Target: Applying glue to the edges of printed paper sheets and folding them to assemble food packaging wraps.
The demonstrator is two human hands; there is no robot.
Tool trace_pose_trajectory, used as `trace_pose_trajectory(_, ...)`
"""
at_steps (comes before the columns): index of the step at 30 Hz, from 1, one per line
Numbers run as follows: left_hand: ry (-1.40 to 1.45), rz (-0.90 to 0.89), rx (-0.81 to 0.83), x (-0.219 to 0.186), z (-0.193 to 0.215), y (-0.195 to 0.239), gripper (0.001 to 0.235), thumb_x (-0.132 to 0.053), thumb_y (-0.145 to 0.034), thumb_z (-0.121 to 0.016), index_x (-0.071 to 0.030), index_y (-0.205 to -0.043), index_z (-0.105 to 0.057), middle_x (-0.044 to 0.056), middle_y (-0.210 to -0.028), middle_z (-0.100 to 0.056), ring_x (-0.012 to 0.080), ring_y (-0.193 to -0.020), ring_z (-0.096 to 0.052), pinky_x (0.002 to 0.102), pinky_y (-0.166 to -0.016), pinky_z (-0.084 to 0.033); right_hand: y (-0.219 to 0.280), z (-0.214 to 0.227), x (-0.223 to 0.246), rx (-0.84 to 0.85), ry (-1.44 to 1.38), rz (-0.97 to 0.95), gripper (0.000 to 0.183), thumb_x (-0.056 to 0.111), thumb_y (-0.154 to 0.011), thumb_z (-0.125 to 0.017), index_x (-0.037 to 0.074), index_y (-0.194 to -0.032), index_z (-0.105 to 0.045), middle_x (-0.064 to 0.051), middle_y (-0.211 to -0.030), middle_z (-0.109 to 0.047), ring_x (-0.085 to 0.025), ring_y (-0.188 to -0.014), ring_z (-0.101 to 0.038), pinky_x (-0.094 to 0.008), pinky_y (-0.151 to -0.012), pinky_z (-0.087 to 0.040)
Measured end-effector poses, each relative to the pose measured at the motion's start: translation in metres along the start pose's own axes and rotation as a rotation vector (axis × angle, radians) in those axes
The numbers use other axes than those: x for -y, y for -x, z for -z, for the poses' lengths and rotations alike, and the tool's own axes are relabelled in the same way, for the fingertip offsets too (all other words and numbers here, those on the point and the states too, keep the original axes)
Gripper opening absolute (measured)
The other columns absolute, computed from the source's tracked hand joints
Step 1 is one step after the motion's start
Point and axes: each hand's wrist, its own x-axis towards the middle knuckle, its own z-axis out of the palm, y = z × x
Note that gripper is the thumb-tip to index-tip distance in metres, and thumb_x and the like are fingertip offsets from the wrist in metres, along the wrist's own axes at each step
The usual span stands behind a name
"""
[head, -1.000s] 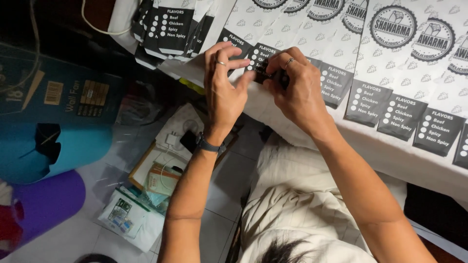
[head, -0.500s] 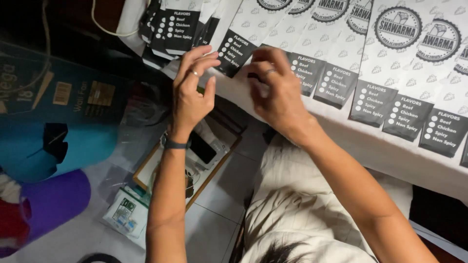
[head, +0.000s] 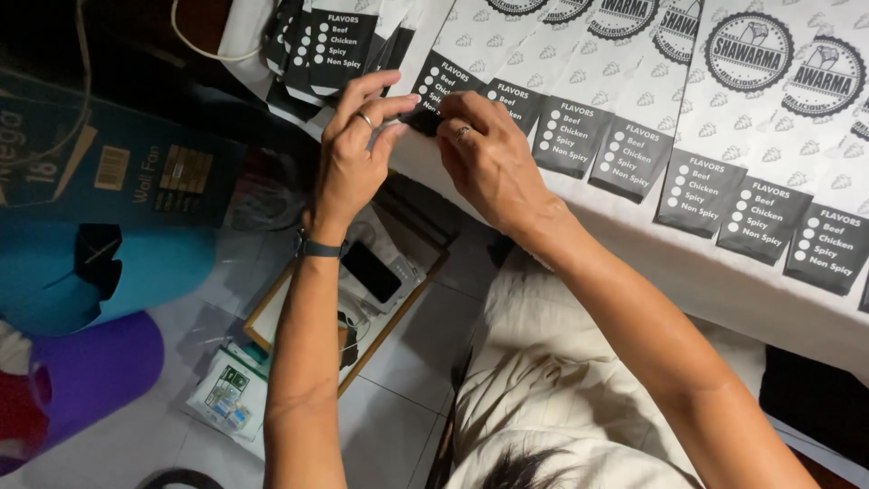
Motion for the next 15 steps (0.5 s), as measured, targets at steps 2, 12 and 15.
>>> trace_pose_trajectory(2,0.009,0.016,0.003,0.002,0.0,0.0,0.033,0.024,-0.093,-0.069,0.005,-0.119,-0.066,0.019,-0.133,-0.054,0.0358,-0.126,-0.06,0.047,-0.114,-0.053,-0.002,0.003,0.001,0.016,0.007,-0.007,0.018,-0.008,-0.103,-0.054,-0.003,-0.086,-0.058,-0.017,-0.113,-0.059,-0.03,-0.086,-0.058,-0.04,-0.077,-0.041)
trace_pose_trajectory(12,0.046,0.043,0.025,0.013,-0.002,0.004,0.035,0.023,-0.097,-0.073,0.0,-0.123,-0.069,0.014,-0.148,-0.043,0.0343,-0.137,-0.055,0.047,-0.121,-0.051,-0.002,-0.001,0.001,0.01,0.089,0.016,0.019,-0.004,-0.104,-0.054,-0.003,-0.089,-0.064,-0.014,-0.107,-0.062,-0.029,-0.083,-0.052,-0.04,-0.075,-0.037)
trace_pose_trajectory(15,0.086,0.022,0.024,0.014,-0.002,0.004,0.027,0.022,-0.098,-0.072,0.004,-0.117,-0.068,0.016,-0.148,-0.044,0.0348,-0.129,-0.063,0.052,-0.121,-0.05,-0.003,0.004,0.002,0.02,0.043,0.019,0.02,-0.005,-0.105,-0.053,-0.004,-0.088,-0.064,-0.014,-0.107,-0.063,-0.028,-0.084,-0.053,-0.04,-0.076,-0.038)
